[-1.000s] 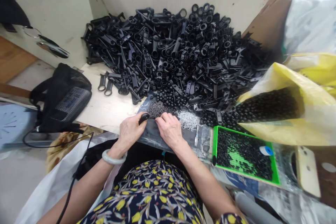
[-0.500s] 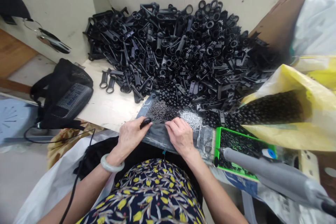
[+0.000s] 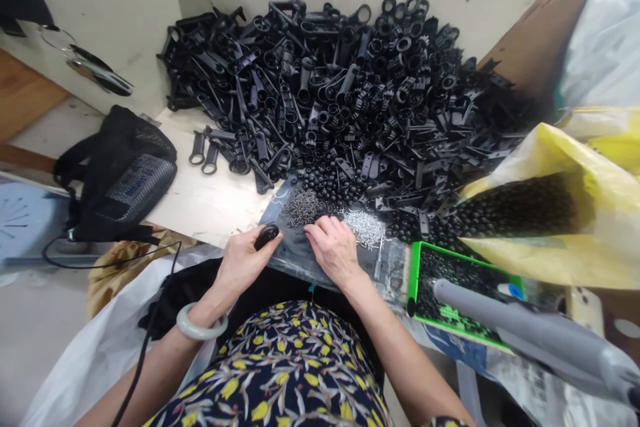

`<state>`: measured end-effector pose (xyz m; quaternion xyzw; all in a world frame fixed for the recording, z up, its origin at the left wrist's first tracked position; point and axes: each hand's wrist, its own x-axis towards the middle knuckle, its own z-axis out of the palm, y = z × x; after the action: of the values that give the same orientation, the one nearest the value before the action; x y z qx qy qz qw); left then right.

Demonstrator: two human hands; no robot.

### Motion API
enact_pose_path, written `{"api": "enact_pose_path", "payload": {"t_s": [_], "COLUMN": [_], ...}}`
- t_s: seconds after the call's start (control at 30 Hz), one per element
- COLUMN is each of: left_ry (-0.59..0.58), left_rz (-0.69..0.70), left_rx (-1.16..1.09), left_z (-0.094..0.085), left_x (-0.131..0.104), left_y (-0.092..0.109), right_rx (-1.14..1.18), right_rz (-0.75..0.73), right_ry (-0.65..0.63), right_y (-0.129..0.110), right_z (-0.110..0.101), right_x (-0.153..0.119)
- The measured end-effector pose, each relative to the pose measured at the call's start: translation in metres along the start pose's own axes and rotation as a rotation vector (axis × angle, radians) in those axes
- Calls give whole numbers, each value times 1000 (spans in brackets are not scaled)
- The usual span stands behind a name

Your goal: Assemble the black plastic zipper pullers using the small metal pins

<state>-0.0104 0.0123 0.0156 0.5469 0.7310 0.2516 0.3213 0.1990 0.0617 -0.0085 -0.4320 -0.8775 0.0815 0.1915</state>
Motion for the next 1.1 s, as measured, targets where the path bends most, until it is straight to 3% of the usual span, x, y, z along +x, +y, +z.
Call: {"api": "enact_pose_path", "payload": {"t_s": [0.17, 0.33, 0.47, 0.7, 1.1], "left_ry": [-77, -140, -193, -226, -259], "left_rz": [-151, -210, -197, -161, -116], "left_rx": [-509, -727, -761, -723, -619], "left_z": [6, 5, 7, 18, 13], "left_x": [0, -5, -9, -12, -17], "left_y": [-4, 10, 22, 24, 31], "right_rx": [-4, 460, 619, 662, 507], "right_rz": [-63, -3, 38, 91, -109], "right_ry": [-29, 101, 151, 151, 149], "right_y": [-1, -11, -18, -16, -8], "right_z": [-6, -19, -23, -27, -27], "right_x": [11, 5, -4, -13, -26]}}
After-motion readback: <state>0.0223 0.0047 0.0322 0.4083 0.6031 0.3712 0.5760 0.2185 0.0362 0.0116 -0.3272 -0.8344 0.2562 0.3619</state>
